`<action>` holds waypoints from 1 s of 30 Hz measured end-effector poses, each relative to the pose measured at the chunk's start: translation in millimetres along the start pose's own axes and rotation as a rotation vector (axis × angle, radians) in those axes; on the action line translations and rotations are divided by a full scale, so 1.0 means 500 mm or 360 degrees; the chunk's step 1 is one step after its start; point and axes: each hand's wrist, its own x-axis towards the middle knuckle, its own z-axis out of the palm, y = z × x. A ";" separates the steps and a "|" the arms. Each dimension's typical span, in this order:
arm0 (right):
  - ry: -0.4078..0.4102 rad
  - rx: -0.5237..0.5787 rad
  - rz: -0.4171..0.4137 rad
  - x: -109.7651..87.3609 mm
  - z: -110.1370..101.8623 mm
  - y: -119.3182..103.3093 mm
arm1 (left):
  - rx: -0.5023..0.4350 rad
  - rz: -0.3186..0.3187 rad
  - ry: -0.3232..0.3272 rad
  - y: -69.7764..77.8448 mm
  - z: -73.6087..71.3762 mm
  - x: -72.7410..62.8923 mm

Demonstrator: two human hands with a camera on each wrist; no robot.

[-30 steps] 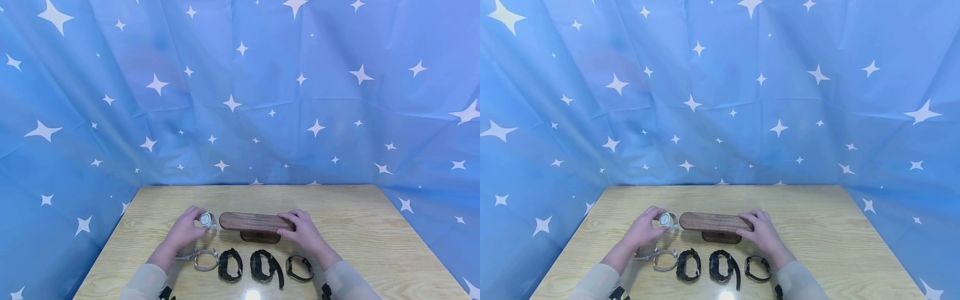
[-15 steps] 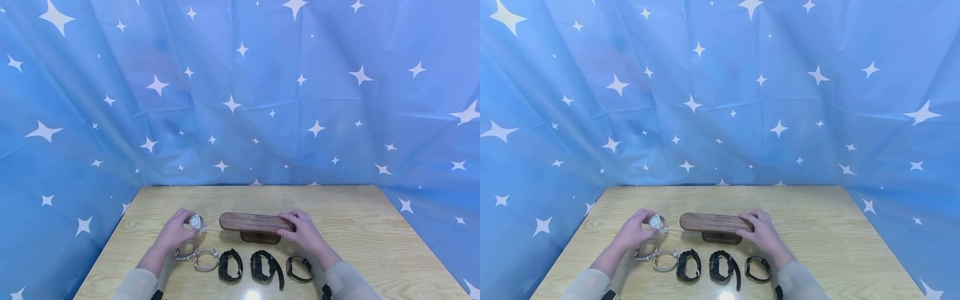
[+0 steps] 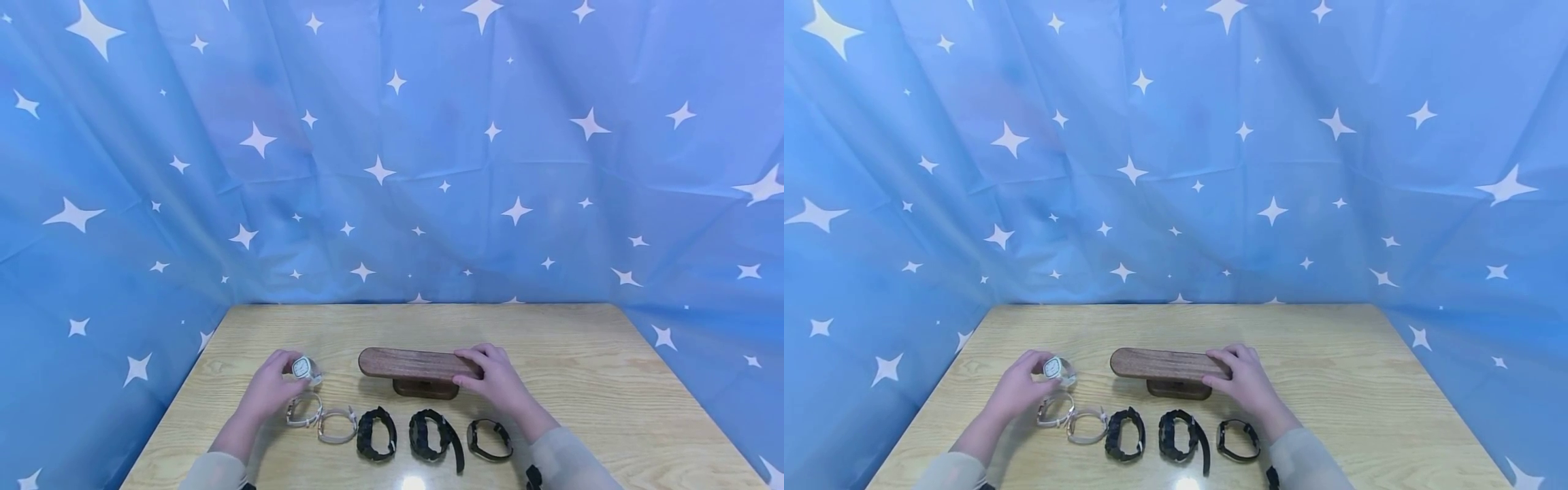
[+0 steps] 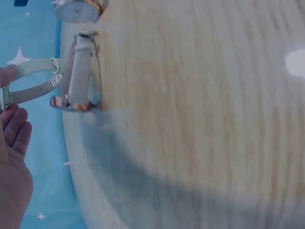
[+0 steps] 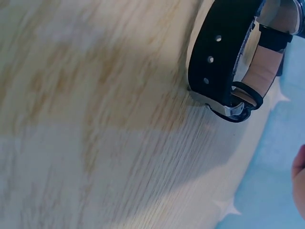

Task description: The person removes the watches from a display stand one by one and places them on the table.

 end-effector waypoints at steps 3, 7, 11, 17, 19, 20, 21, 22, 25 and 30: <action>0.0002 0.0002 -0.0005 0.000 -0.001 -0.002 | 0.0002 -0.0023 -0.0005 -0.011 -0.007 -0.005; 0.0010 0.0000 -0.0011 0.001 -0.002 -0.002 | -0.0018 -0.0051 -0.0006 -0.026 -0.014 -0.010; 0.0013 -0.0004 -0.0010 0.000 -0.002 -0.002 | -0.0025 -0.0057 0.0014 -0.036 -0.018 -0.014; 0.0012 -0.0010 -0.0008 -0.001 0.000 -0.001 | -0.0003 -0.0092 0.0008 -0.048 -0.024 -0.022; 0.0014 -0.0012 -0.0009 -0.001 0.001 -0.001 | 0.0004 -0.0108 0.0004 -0.054 -0.028 -0.026; 0.0015 -0.0010 -0.0012 -0.001 0.002 -0.001 | 0.0012 -0.0112 0.0004 -0.056 -0.030 -0.029; 0.0014 -0.0009 -0.0013 -0.001 0.002 -0.001 | 0.0014 -0.0118 -0.0001 -0.060 -0.032 -0.031; 0.0014 -0.0010 -0.0013 0.000 0.002 -0.001 | 0.0017 -0.0119 -0.0001 -0.063 -0.035 -0.033; 0.0010 -0.0007 -0.0011 0.000 0.003 -0.001 | 0.0025 -0.0138 -0.0012 -0.072 -0.042 -0.042; 0.0016 -0.0012 -0.0014 0.001 0.001 -0.002 | 0.0012 -0.0168 -0.0020 -0.085 -0.049 -0.051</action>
